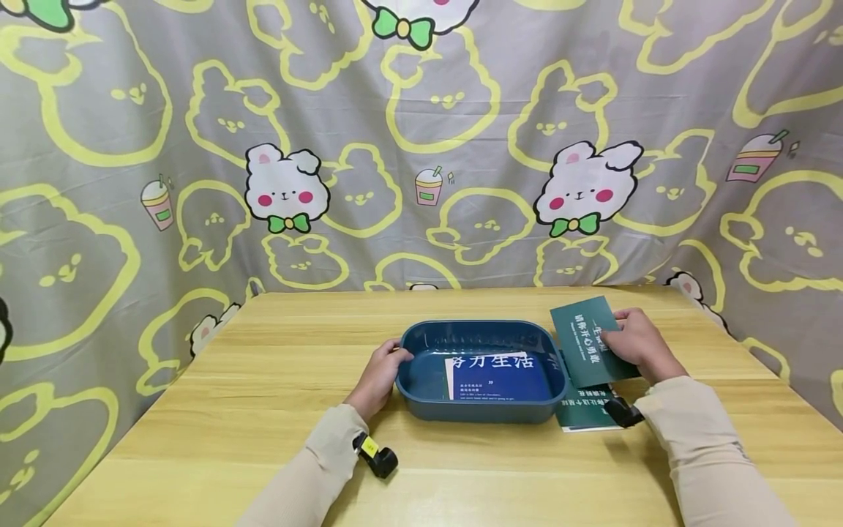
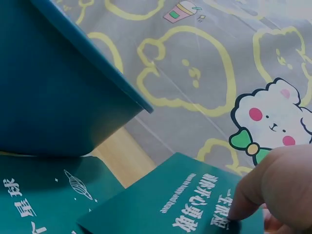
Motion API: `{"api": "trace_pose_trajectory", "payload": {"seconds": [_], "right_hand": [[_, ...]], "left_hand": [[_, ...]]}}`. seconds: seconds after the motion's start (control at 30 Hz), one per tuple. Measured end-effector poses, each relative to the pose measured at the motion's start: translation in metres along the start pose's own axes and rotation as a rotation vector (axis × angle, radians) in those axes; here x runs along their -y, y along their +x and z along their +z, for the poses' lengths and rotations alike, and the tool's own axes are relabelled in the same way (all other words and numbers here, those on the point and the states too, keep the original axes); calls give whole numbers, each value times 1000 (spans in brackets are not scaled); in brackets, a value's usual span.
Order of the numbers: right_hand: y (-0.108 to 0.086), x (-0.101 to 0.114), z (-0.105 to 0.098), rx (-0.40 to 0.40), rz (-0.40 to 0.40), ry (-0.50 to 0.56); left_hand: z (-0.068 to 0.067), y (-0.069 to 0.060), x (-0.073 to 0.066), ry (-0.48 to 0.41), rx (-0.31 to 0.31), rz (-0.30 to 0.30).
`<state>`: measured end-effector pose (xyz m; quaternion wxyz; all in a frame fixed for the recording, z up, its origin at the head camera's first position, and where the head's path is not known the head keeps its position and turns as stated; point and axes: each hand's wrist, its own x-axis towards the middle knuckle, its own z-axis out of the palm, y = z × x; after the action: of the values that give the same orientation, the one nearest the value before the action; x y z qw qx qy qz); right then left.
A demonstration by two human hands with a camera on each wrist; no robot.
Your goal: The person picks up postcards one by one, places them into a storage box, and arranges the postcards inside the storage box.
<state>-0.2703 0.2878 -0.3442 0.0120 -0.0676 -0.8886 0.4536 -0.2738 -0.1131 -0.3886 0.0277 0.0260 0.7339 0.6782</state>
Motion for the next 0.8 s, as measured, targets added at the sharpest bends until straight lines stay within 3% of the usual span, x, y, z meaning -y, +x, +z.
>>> {"api": "trace_pose_trajectory", "payload": {"seconds": [0.23, 0.47, 0.8], "right_hand": [[-3, 4, 2, -109, 14, -15], [-5, 10, 2, -143, 10, 18], [-9, 20, 4, -174, -56, 72]], "left_hand": [[0, -1, 0, 2, 6, -9], [-1, -1, 0, 8, 18, -9], [-1, -1, -1, -7, 10, -9]]}}
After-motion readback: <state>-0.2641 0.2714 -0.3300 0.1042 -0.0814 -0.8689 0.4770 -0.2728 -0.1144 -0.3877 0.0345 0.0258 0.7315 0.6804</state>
